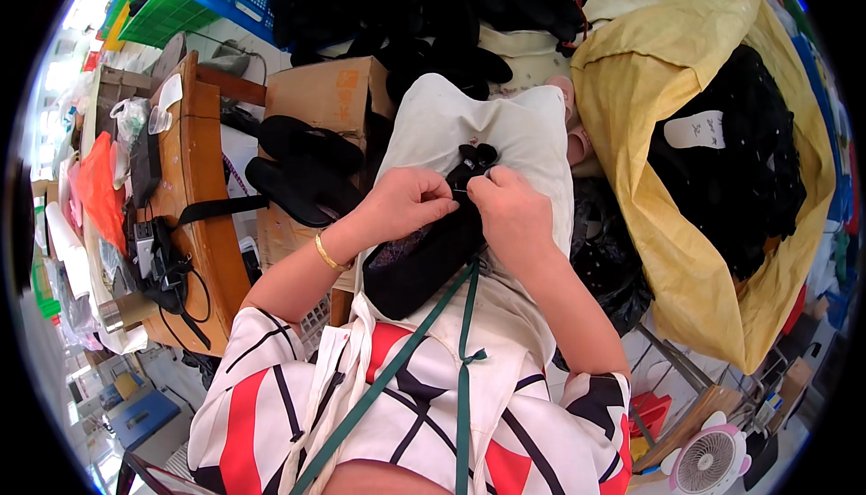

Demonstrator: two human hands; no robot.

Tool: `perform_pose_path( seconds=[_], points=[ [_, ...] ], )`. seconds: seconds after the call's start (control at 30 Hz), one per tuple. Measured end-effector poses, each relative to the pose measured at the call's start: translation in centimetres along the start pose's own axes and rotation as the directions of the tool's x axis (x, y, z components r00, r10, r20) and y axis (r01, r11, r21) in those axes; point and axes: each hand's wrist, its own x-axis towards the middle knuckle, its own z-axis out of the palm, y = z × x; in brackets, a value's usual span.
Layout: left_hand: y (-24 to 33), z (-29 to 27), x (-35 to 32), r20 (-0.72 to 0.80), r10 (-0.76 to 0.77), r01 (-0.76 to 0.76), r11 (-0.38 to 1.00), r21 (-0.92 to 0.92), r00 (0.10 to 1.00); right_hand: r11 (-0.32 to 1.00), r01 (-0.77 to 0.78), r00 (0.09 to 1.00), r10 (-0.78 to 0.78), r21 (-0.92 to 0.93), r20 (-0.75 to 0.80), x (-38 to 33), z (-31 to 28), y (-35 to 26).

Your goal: The person sits and hand-sews a black shoe using a needle and thread. They repeatedly insert the needle into the shoe's sole and pull the thread through to stitch the material. The person handles multiple black shoes, picking them up from a nearby pile and placing them on their lap to work on.

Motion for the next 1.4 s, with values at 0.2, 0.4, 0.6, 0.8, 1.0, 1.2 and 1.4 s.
perform_pose_path(
  seconds=[0.2, 0.4, 0.6, 0.8, 1.0, 1.2, 1.4],
  points=[
    [-4.3, 0.5, 1.4, -0.027, -0.085, 0.074, 0.956, -0.285, 0.996, 0.999, 0.020, 0.999, -0.020, 0.026, 0.029, 0.3, 1.4, 0.6],
    [-4.1, 2.0, 1.1, 0.101, -0.253, 0.272, 0.860, -0.433, 0.962, 0.879, -0.195, 0.981, 0.186, 0.435, 0.062, -0.2, 3.3, 0.8],
    [-5.5, 0.8, 0.1, 0.172, -0.259, 0.282, 0.482, -0.829, 0.950, 0.131, -0.527, 0.699, 0.628, 0.840, 0.341, -3.4, 0.3, 5.7],
    [-5.4, 1.9, 0.2, 0.115, -0.247, 0.245, 0.599, -0.762, 0.962, -0.127, -0.332, 0.518, 0.804, 0.935, 0.293, -7.8, -1.4, 11.0],
    [-3.0, 0.9, 1.4, -0.166, 0.231, -0.229, 0.973, 0.030, 0.959, -0.069, -0.296, 0.553, 0.801, 0.953, 0.230, -7.4, -2.1, 9.8],
    [-4.3, 2.7, 2.7, -0.140, 0.051, -0.083, 0.969, -0.234, 0.989, 0.044, -0.259, 0.631, 0.764, 0.965, 0.135, -6.3, -4.0, 8.0],
    [-4.0, 2.6, 2.8, -0.086, -0.133, 0.101, 0.945, -0.311, 0.987, -0.066, -0.054, 0.857, 0.509, 0.996, 0.080, -7.1, -8.4, 1.7]
  ],
)
